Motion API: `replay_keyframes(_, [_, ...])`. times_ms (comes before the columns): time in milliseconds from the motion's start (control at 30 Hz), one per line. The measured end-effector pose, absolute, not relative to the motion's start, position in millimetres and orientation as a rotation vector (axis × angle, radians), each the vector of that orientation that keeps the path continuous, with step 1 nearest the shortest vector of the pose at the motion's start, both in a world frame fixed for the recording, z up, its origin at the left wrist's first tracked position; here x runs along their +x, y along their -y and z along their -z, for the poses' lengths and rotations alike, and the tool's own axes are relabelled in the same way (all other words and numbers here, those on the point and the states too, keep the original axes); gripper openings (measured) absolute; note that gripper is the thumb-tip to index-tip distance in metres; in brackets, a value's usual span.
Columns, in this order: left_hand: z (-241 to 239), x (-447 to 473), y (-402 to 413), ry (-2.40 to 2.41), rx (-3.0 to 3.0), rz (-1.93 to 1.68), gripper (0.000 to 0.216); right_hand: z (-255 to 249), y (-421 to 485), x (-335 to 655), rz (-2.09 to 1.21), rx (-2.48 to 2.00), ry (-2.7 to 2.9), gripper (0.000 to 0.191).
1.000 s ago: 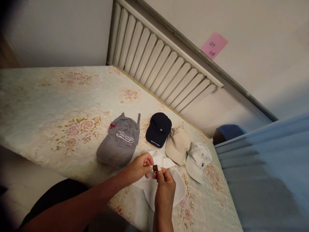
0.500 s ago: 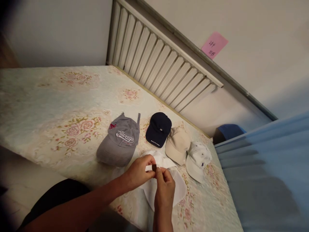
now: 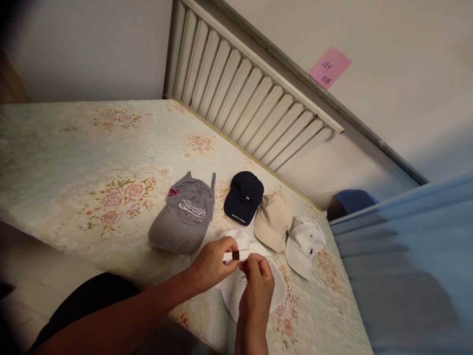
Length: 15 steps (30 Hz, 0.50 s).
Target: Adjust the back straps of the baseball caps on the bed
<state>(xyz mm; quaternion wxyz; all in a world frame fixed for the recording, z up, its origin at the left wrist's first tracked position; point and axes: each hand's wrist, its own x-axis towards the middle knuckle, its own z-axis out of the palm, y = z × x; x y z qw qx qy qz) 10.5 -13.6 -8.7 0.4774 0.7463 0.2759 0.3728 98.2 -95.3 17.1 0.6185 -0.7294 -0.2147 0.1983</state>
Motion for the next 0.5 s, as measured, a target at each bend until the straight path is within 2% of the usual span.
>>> replay_keyframes(500, [11.5,12.7,13.2,-0.67,1.827,-0.887,0.008,-16.1,95.6,103.6,-0.407,-1.666,0.473,0.02])
